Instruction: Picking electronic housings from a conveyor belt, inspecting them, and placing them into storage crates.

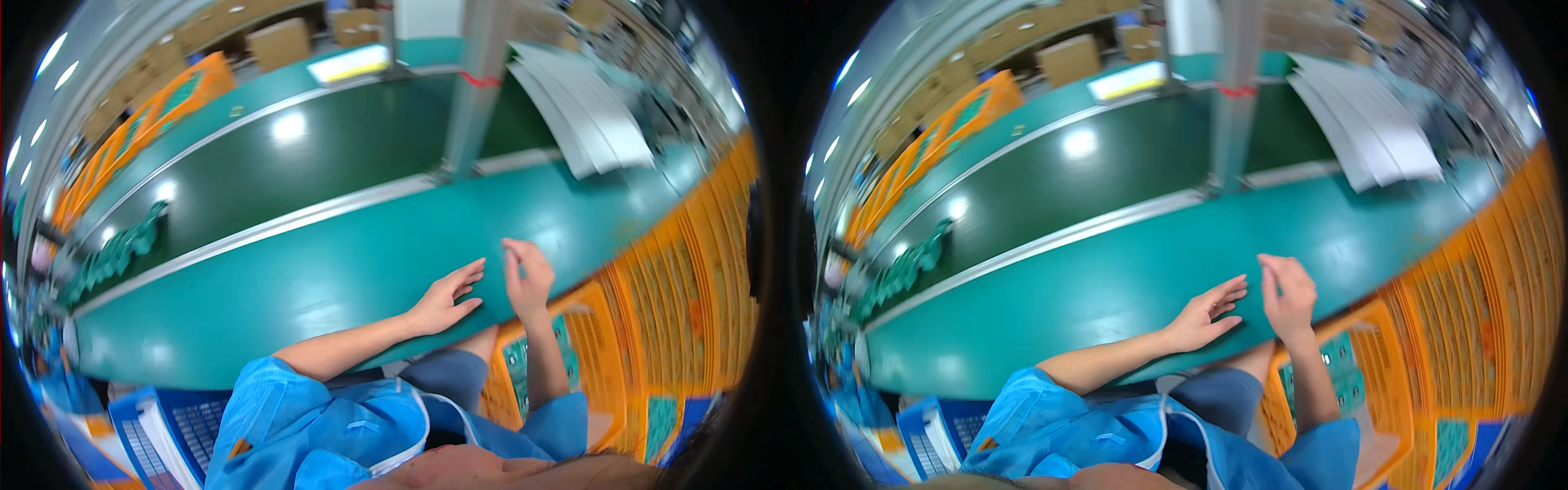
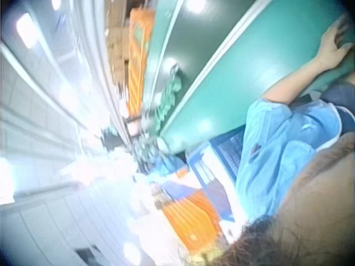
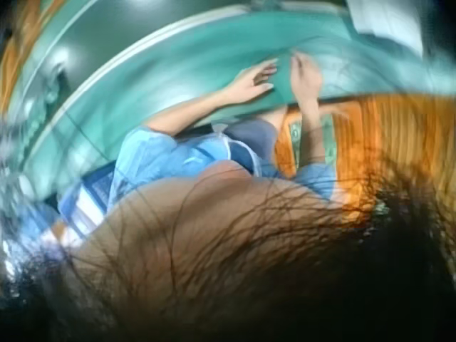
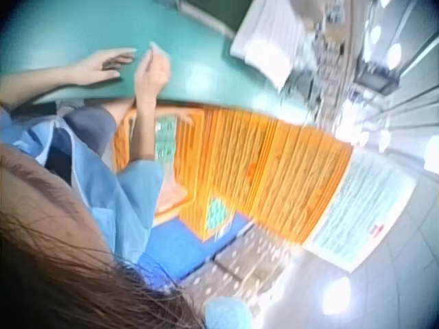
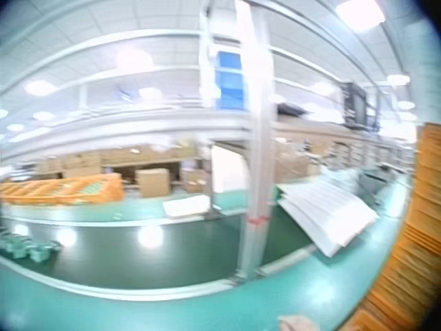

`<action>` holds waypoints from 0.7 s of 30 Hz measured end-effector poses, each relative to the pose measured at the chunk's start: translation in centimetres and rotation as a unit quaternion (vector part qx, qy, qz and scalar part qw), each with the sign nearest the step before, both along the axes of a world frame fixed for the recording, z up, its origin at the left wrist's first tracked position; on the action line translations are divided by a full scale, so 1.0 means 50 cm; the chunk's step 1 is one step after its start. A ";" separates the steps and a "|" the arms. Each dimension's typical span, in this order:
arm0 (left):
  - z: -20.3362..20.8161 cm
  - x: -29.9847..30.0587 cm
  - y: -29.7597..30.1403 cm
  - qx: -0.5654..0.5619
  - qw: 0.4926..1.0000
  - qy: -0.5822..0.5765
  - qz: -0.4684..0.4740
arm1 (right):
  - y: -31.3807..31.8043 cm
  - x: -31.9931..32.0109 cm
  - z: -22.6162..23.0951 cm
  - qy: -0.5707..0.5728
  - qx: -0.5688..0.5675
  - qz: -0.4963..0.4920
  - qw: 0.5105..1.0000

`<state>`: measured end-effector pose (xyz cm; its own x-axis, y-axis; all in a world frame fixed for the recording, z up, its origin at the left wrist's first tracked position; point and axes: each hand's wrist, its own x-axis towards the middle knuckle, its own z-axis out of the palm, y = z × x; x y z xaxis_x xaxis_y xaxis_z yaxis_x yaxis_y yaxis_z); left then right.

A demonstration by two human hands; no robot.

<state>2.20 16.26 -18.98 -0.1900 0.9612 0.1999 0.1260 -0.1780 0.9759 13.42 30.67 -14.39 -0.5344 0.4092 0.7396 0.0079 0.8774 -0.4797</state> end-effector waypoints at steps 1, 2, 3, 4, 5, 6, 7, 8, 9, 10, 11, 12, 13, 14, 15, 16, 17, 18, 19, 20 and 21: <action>-0.023 -0.038 -0.032 -0.001 0.998 -0.033 0.060 | -0.023 -0.064 0.009 -0.038 0.004 0.078 0.996; -0.037 -0.081 -0.066 0.002 0.991 -0.065 0.120 | -0.043 -0.120 0.008 -0.069 0.045 0.150 0.985; -0.037 -0.127 -0.107 0.009 0.987 -0.047 0.156 | -0.070 -0.173 -0.007 -0.050 0.053 0.186 0.980; -0.032 -0.168 -0.149 0.024 0.976 0.075 0.204 | -0.096 -0.217 -0.028 -0.086 0.038 0.238 0.967; -0.028 -0.202 -0.187 0.032 0.949 0.194 0.246 | -0.120 -0.257 -0.045 -0.124 0.027 0.286 0.950; -0.032 -0.227 -0.228 0.005 0.937 0.169 0.305 | -0.156 -0.297 -0.058 -0.159 0.026 0.310 0.937; -0.032 -0.261 -0.272 0.005 0.927 0.180 0.329 | -0.195 -0.332 -0.067 -0.195 0.025 0.329 0.924; -0.034 -0.298 -0.315 0.006 0.922 0.199 0.333 | -0.223 -0.360 -0.073 -0.222 0.029 0.340 0.913; -0.028 -0.334 -0.357 0.006 0.917 0.217 0.335 | -0.251 -0.388 -0.077 -0.213 0.026 0.340 0.916; -0.019 -0.379 -0.402 -0.056 0.882 0.256 0.391 | -0.275 -0.410 -0.090 -0.214 -0.005 0.337 0.917; 0.000 -0.434 -0.448 -0.117 0.841 0.291 0.441 | -0.296 -0.426 -0.100 -0.215 -0.037 0.331 0.918; -0.010 -0.508 -0.507 -0.031 0.804 0.311 0.505 | -0.321 -0.430 -0.096 -0.206 -0.051 0.318 0.924; 0.000 -0.581 -0.574 -0.035 0.732 0.378 0.565 | -0.331 -0.433 -0.096 -0.203 -0.047 0.324 0.923; -0.005 -0.657 -0.653 -0.047 0.655 0.421 0.626 | -0.341 -0.437 -0.092 -0.188 -0.023 0.325 0.927; -0.002 -0.725 -0.726 -0.083 0.599 0.421 0.676 | -0.347 -0.439 -0.090 -0.174 0.000 0.324 0.930; 0.007 -0.777 -0.805 -0.105 0.557 0.430 0.703 | -0.352 -0.442 -0.088 -0.174 -0.026 0.333 0.926; 0.025 -0.813 -0.816 -0.219 0.544 0.337 0.737 | -0.345 -0.443 -0.093 -0.177 -0.028 0.322 0.930; 0.037 -0.839 -0.839 -0.305 0.511 0.300 0.746 | -0.344 -0.445 -0.092 -0.183 -0.048 0.319 0.929; 0.037 -0.868 -0.860 -0.334 0.498 0.312 0.737 | -0.343 -0.448 -0.091 -0.189 -0.068 0.316 0.927; 0.033 -0.887 -0.861 -0.349 0.488 0.308 0.738 | -0.342 -0.448 -0.092 -0.190 -0.069 0.309 0.930; 0.030 -0.903 -0.863 -0.364 0.477 0.305 0.740 | -0.341 -0.448 -0.092 -0.188 -0.067 0.306 0.931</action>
